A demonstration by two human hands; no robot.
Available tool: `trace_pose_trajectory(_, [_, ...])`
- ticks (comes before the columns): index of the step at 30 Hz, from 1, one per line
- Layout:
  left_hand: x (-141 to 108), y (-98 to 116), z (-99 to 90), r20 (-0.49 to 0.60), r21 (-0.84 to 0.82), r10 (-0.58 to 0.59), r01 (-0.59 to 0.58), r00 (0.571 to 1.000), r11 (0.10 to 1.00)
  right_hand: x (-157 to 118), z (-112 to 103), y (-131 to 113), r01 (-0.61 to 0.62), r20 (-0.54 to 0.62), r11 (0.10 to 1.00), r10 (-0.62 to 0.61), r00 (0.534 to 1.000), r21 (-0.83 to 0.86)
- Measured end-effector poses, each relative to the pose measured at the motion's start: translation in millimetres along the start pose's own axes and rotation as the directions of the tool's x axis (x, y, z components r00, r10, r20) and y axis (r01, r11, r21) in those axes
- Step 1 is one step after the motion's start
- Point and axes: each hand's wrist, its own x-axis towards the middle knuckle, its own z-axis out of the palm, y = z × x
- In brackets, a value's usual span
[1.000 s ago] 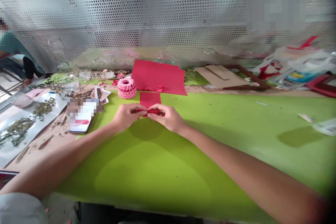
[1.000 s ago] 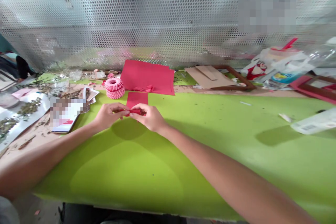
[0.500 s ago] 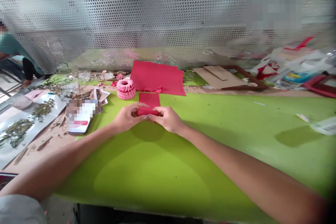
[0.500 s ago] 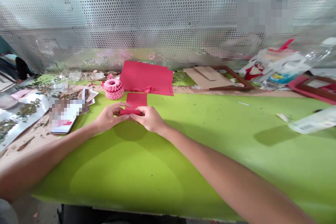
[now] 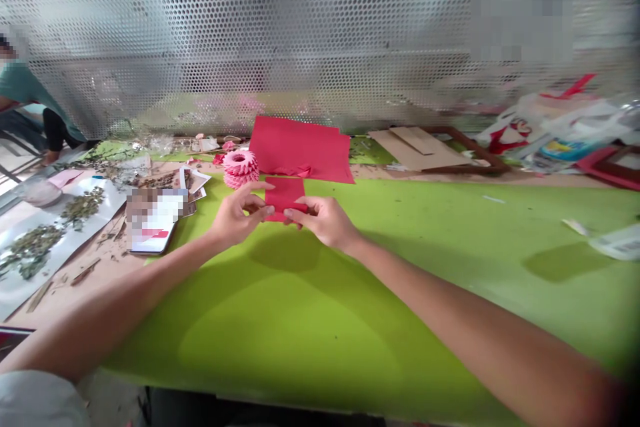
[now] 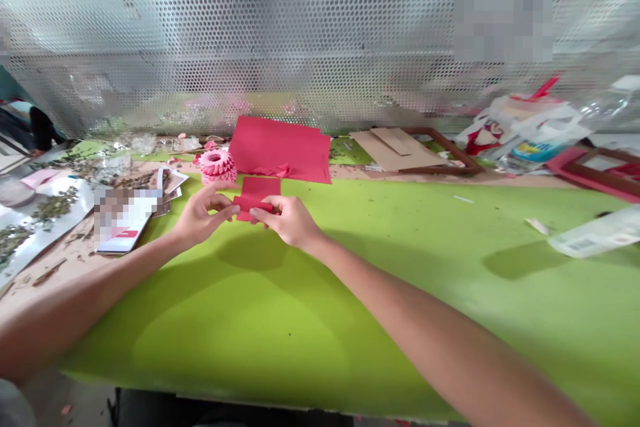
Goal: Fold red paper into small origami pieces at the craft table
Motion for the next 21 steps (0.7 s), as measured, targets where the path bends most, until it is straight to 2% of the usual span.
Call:
trace_pose_trajectory(6, [3, -1, -6.9, -0.041, 0.045, 0.025, -0.024, 0.999, 0.999, 7, -10, 7, -0.026, 0.083, 1.0, 0.027, 0.996, -0.011])
trace_pose_trajectory(11, [14, -1, -26.6, -0.21, -0.005, 0.043, -0.046, 0.977, 0.999, 10, -23, 9, -0.019, -0.057, 0.999, 0.017, 0.998, -0.04])
trace_pose_trajectory(14, [13, 4, -25.1, -0.261, -0.061, 0.014, -0.031, 0.965, 0.998, 1, -15, 1, 0.095, -0.139, 0.985, -0.115, 0.984, -0.141])
trace_pose_trajectory(17, [5, 12, -10.1, -0.175, -0.188, -0.149, 0.116, 0.973, 0.975, -11, -3, -8, 0.268, -0.098, 0.877, -0.331, 0.939, -0.399])
trace_pose_trajectory(19, [-3, 17, 1.5, -0.057, -0.283, -0.273, 0.247, 0.96, 0.927, -17, 1, -12, 0.332, -0.045, 0.782, -0.416, 0.908, -0.528])
trace_pose_trajectory(21, [-9, 20, 9.6, 0.054, -0.341, -0.332, 0.33, 0.942, 0.88, -18, -1, -13, 0.37, -0.009, 0.712, -0.467, 0.884, -0.596])
